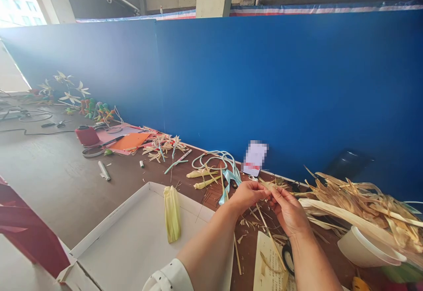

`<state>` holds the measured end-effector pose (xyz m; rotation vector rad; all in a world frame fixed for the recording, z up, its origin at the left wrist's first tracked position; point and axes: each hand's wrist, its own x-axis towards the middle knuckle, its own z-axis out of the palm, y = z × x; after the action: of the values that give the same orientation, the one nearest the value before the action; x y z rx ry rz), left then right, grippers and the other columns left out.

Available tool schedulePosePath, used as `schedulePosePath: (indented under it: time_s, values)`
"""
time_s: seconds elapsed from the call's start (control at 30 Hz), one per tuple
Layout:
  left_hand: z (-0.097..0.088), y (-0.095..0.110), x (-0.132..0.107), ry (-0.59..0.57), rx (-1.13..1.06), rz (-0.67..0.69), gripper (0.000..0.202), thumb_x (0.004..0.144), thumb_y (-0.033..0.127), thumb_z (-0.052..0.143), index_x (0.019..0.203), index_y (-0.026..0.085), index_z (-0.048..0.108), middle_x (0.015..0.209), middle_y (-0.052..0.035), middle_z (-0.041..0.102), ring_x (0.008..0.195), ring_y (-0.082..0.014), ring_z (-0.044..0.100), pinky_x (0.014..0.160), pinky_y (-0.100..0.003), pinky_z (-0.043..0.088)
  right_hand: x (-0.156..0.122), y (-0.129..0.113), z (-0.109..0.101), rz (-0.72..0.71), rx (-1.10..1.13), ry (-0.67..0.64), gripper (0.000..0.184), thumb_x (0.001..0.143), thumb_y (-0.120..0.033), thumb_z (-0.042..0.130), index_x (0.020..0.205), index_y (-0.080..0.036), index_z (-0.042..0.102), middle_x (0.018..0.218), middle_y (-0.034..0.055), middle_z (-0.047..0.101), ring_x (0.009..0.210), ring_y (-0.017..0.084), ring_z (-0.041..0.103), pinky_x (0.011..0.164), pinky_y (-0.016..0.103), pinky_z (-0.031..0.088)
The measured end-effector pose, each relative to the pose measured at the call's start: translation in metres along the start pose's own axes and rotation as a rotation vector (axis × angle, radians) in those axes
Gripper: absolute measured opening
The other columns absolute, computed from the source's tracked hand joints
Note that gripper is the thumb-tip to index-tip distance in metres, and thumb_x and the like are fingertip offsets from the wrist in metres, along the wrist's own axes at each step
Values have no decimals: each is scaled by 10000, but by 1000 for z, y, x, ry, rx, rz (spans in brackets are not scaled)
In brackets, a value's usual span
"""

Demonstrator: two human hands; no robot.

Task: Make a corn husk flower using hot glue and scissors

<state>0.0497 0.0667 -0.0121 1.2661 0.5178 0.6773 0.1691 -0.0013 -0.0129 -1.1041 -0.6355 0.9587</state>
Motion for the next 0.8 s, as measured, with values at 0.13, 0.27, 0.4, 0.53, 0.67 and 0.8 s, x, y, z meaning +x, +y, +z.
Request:
schedulePosePath:
  time_s: [0.13, 0.27, 0.4, 0.53, 0.67, 0.8]
  values:
    - [1, 0, 0, 20, -4, 41, 401, 611, 481, 716, 746, 112, 637, 649, -9, 594, 560, -71, 437, 559, -215, 335, -2, -1, 2, -7, -26, 19, 242, 583, -358, 815, 749, -221, 704, 710, -31, 628, 570, 59, 473, 496, 149, 419]
    - [0, 1, 2, 83, 9, 74, 331, 636, 423, 707, 698, 108, 626, 626, 1, 574, 548, -63, 414, 595, -226, 345, -3, -1, 1, -3, -37, 29, 247, 581, -346, 817, 776, -229, 721, 718, -29, 628, 574, 66, 470, 508, 159, 443]
    - [-2, -1, 3, 85, 35, 88, 315, 653, 410, 695, 707, 105, 633, 642, -3, 571, 552, -62, 406, 593, -226, 335, -1, -1, -1, 13, -39, 35, 279, 595, -349, 808, 837, -232, 735, 789, -14, 657, 593, 73, 478, 529, 170, 464]
    - [-4, -1, 3, 66, 45, 90, 354, 643, 448, 696, 700, 103, 640, 626, 1, 557, 556, -63, 391, 582, -222, 318, 0, -1, -3, 32, -62, 21, 313, 594, -355, 807, 877, -239, 737, 857, -4, 679, 609, 75, 499, 538, 174, 465]
    - [-5, 2, 1, 36, 97, 44, 411, 609, 488, 713, 718, 95, 661, 582, 14, 526, 519, -53, 332, 532, -218, 275, 0, 0, -4, 19, -83, 17, 289, 561, -346, 823, 811, -229, 735, 800, -1, 680, 612, 86, 521, 534, 183, 454]
    - [-5, 2, -1, -1, 102, 33, 450, 617, 513, 697, 782, 95, 681, 606, 3, 545, 507, -54, 322, 500, -218, 256, 0, -1, -2, -10, -85, 50, 270, 551, -352, 826, 760, -216, 723, 725, -8, 666, 594, 87, 516, 513, 178, 432]
